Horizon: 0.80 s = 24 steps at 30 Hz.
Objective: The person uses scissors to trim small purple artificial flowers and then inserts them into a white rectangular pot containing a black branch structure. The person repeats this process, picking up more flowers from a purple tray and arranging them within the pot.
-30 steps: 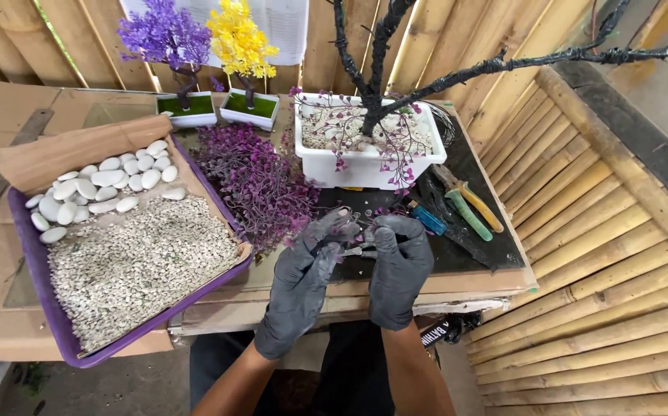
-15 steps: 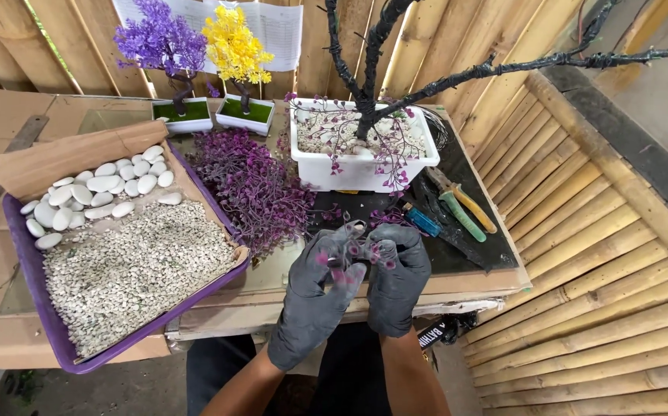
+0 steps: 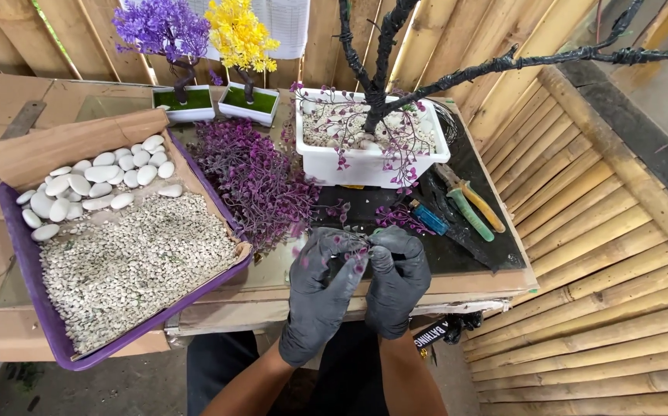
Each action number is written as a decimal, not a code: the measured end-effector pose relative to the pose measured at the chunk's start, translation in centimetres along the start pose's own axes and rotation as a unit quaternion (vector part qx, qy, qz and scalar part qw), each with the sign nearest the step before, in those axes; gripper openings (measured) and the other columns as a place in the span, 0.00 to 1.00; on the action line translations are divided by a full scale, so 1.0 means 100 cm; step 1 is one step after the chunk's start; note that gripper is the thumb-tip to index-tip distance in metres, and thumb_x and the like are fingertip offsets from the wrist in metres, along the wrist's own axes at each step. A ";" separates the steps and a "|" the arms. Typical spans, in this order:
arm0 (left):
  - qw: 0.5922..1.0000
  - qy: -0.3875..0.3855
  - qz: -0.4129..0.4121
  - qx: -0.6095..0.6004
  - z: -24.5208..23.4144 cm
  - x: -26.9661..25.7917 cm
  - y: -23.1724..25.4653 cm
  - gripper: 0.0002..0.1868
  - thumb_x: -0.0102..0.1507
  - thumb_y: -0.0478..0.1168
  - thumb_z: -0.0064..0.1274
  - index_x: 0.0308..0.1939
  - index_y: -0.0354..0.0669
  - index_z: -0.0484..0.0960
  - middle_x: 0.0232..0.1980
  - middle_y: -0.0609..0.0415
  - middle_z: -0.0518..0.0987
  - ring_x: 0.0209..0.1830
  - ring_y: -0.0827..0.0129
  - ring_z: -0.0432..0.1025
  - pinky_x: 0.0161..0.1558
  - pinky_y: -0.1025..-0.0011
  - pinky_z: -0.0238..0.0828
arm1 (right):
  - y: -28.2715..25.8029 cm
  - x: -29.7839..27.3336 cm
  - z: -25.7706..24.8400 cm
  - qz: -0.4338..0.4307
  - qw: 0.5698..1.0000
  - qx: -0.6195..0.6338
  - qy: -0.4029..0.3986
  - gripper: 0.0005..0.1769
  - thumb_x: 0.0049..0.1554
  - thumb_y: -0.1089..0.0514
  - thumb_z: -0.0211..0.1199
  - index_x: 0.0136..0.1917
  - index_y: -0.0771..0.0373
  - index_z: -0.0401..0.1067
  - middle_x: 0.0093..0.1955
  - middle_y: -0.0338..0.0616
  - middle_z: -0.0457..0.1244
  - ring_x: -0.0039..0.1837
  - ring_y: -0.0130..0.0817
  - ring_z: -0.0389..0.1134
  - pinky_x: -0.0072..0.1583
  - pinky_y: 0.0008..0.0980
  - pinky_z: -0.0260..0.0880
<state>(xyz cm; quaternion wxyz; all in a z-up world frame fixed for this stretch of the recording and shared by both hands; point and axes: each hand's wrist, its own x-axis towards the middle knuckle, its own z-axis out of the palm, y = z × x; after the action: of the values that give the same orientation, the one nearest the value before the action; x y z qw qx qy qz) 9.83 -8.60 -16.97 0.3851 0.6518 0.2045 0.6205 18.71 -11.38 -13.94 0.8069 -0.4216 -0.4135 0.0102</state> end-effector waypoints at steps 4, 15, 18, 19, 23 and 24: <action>0.975 0.026 -0.115 -0.189 -0.004 0.030 0.031 0.10 0.64 0.30 0.60 0.49 0.42 0.83 0.49 0.54 0.82 0.51 0.68 0.78 0.59 0.68 0.80 | 0.008 -0.003 -0.003 -0.013 1.000 -0.020 -0.019 0.06 0.59 0.59 0.67 0.48 0.62 0.75 0.46 0.43 0.68 0.53 0.39 0.69 0.61 0.41 0.73; 0.936 0.034 -0.258 -0.238 -0.010 0.032 0.012 0.13 0.59 0.28 0.65 0.48 0.28 0.85 0.45 0.38 0.86 0.48 0.61 0.79 0.58 0.62 0.78 | 0.018 -0.009 -0.005 -0.016 1.000 -0.009 -0.008 0.08 0.51 0.70 0.72 0.43 0.72 0.74 0.40 0.56 0.69 0.47 0.50 0.74 0.60 0.49 0.74; 0.906 0.050 -0.297 -0.298 -0.012 0.036 0.024 0.12 0.59 0.26 0.64 0.46 0.25 0.84 0.39 0.45 0.83 0.41 0.69 0.76 0.55 0.65 0.80 | 0.019 -0.010 -0.006 -0.005 1.000 0.023 0.006 0.07 0.54 0.70 0.70 0.45 0.71 0.74 0.42 0.54 0.69 0.48 0.46 0.73 0.61 0.47 0.74; 0.916 0.052 -0.283 -0.279 -0.013 0.036 0.025 0.11 0.60 0.26 0.63 0.46 0.25 0.84 0.39 0.46 0.83 0.41 0.69 0.76 0.55 0.66 0.80 | 0.020 -0.010 -0.007 -0.002 1.000 0.020 0.009 0.06 0.54 0.69 0.70 0.45 0.70 0.74 0.43 0.52 0.69 0.50 0.43 0.72 0.62 0.46 0.74; 0.951 0.056 -0.225 -0.204 -0.013 0.039 0.027 0.09 0.61 0.26 0.61 0.45 0.26 0.83 0.40 0.46 0.82 0.41 0.69 0.76 0.52 0.67 0.81 | 0.022 -0.010 -0.011 0.007 1.000 0.025 0.015 0.06 0.56 0.69 0.69 0.47 0.69 0.73 0.45 0.51 0.69 0.53 0.41 0.72 0.64 0.45 0.72; 0.951 0.055 -0.226 -0.204 -0.013 0.040 0.027 0.09 0.61 0.26 0.61 0.45 0.26 0.83 0.40 0.46 0.82 0.41 0.69 0.76 0.52 0.67 0.81 | 0.019 -0.007 -0.010 0.007 1.000 0.025 0.016 0.06 0.56 0.69 0.69 0.47 0.69 0.73 0.45 0.51 0.69 0.53 0.41 0.72 0.64 0.45 0.72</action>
<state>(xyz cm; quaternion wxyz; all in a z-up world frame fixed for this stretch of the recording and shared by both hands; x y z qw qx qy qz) 8.62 -6.99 -12.36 0.6282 0.4613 0.2363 0.5803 19.52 -11.06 -16.02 0.8236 -0.4047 -0.3970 0.0192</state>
